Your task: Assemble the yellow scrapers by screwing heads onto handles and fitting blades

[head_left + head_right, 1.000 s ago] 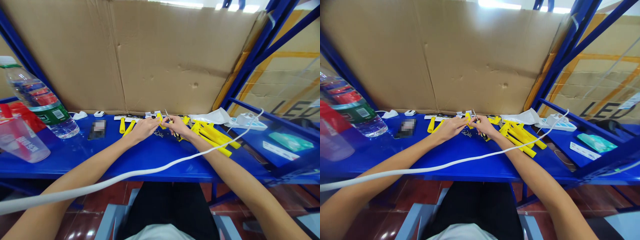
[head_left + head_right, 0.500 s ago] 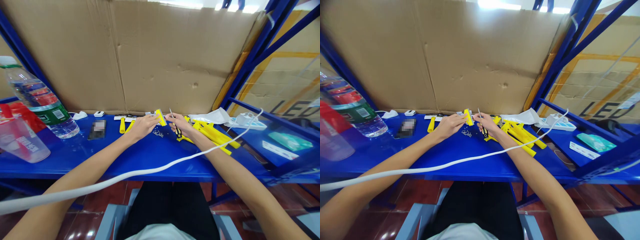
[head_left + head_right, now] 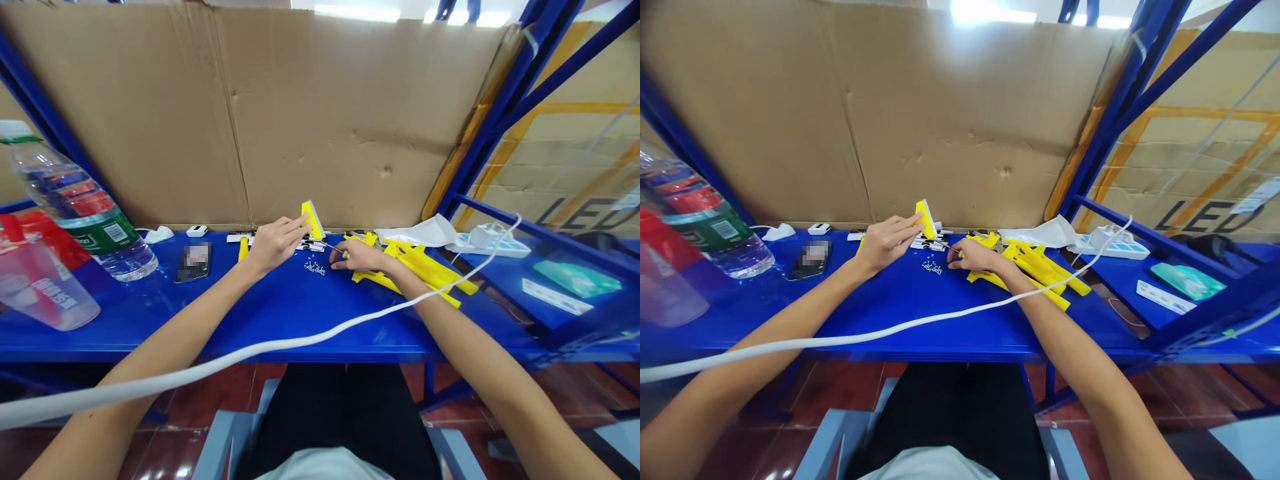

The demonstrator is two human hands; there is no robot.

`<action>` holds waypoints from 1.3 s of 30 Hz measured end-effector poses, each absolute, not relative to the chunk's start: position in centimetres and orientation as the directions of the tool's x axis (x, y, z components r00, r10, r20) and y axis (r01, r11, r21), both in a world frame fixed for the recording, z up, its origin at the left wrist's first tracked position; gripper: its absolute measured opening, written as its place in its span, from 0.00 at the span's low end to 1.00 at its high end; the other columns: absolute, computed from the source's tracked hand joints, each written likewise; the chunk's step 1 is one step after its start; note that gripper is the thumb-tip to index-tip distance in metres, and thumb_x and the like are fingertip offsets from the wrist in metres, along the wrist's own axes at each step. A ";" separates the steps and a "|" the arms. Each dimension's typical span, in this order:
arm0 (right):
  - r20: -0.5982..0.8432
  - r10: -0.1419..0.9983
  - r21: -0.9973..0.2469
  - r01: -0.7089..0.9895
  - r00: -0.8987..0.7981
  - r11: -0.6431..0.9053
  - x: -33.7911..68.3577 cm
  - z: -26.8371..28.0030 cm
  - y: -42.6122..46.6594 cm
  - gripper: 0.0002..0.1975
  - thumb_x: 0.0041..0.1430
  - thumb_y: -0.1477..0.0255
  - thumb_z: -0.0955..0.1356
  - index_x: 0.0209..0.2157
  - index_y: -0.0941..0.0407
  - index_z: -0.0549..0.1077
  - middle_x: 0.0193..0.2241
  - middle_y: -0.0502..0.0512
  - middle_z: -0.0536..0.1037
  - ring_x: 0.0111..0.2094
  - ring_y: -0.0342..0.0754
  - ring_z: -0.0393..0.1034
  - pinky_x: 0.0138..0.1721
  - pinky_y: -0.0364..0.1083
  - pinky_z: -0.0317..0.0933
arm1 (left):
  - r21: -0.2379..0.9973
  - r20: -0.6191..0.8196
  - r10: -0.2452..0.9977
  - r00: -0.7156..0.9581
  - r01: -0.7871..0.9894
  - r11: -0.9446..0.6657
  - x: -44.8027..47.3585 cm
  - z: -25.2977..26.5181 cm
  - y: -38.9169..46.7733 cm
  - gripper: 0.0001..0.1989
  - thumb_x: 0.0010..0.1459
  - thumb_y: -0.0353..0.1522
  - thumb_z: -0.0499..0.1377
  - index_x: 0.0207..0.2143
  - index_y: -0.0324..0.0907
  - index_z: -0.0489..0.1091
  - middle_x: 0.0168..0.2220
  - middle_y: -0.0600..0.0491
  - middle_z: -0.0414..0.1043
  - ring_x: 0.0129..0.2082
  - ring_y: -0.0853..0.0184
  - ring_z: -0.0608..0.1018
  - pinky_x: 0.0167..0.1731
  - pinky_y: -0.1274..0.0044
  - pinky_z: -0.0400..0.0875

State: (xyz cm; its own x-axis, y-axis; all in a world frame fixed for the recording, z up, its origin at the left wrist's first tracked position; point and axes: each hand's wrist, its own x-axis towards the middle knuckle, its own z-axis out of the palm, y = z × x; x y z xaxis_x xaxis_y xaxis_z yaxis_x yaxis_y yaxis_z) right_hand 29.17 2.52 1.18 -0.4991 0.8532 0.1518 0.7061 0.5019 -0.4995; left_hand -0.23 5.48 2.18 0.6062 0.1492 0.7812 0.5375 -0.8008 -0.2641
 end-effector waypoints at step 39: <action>0.253 0.962 -0.933 0.236 -0.103 0.270 27.0 2.0 1.1 0.17 0.58 0.59 0.80 0.34 0.58 0.80 0.13 0.43 0.67 0.15 0.40 0.58 0.17 0.41 0.62 | -0.457 0.466 0.087 0.880 0.324 -0.829 1.7 0.0 3.8 0.28 0.69 0.22 0.57 0.67 0.48 0.76 0.68 0.45 0.77 0.48 0.59 0.83 0.38 0.70 0.77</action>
State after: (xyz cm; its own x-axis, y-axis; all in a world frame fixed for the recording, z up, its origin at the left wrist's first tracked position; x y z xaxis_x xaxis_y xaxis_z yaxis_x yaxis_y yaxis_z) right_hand 26.98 1.14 2.04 -0.1026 0.9621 0.2525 0.2363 0.2702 -0.9334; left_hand 1.70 3.84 0.03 0.8803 0.0869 0.4663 0.3237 -0.8287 -0.4566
